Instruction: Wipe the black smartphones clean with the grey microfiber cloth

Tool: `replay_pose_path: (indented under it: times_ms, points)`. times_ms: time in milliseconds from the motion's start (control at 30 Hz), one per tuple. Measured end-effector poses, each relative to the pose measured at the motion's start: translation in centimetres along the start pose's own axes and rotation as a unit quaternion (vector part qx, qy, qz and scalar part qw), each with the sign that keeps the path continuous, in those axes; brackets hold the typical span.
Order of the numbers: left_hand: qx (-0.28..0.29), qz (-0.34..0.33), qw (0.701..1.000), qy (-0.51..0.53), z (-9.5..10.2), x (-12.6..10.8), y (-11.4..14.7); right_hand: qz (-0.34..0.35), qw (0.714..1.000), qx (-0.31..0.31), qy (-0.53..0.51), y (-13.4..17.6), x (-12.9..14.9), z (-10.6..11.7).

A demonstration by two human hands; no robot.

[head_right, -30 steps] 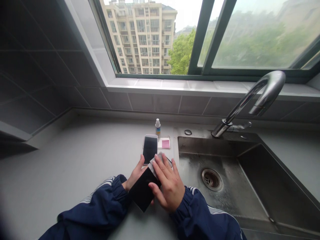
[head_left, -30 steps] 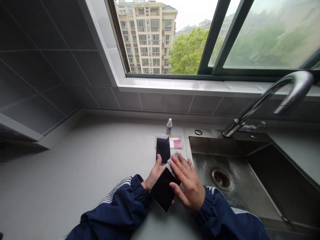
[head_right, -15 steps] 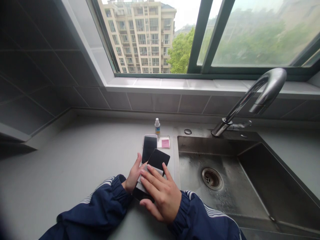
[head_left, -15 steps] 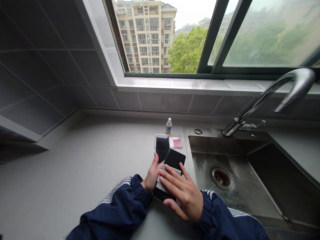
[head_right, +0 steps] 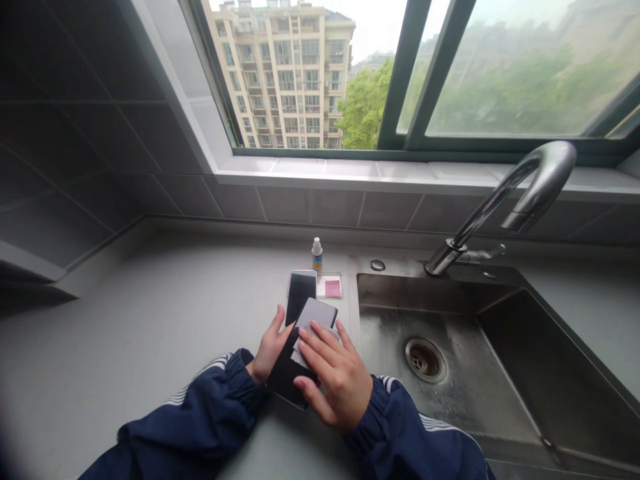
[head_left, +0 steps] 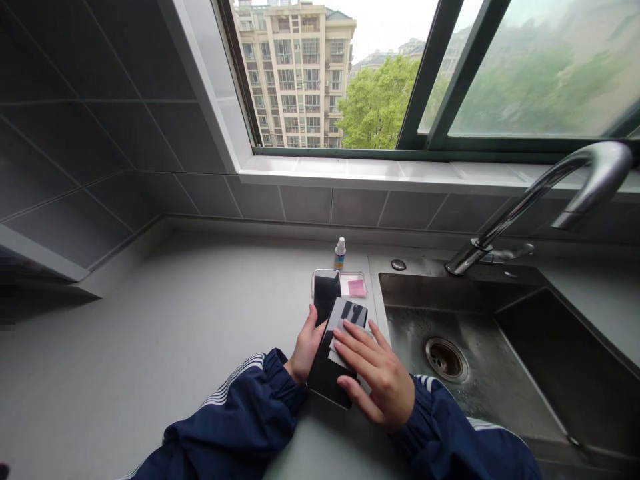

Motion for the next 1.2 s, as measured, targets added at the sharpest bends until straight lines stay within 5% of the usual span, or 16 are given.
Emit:
replay_pose_path:
  times_ms: [233, 500, 600, 933, 1200]
  points:
    - [-0.024, 0.02, 0.999, -0.024, 0.4, 0.2, 0.1, 0.079, 0.992, 0.042, -0.086, 0.1, 3.5, -0.6]
    - [0.009, 0.044, 0.999, -0.009, 0.1, 0.9, 0.0, -0.068, 0.997, -0.026, 0.037, 0.2, -3.4, 1.3]
    - [0.014, 0.056, 0.998, -0.016, -0.1, 1.1, 0.1, -0.082, 0.995, -0.041, 0.043, 0.3, -3.9, 1.7]
    - [-0.026, 0.034, 0.999, -0.027, 0.6, 0.4, 0.1, 0.089, 0.993, 0.013, -0.075, 0.1, 4.2, -0.9]
    - [0.055, 0.041, 0.998, 0.01, -1.0, 1.1, 0.2, -0.06, 0.996, -0.001, 0.058, 0.1, -2.1, 0.5]
Point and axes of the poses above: each hand's wrist, its own y-axis away from the middle knuckle, its own z-axis out of the back of the hand, x = y × z, the point moved 10 cm from there along -y, towards the middle knuckle, and after that the axes turned 14 degrees about -y, right-handed, at the moved point
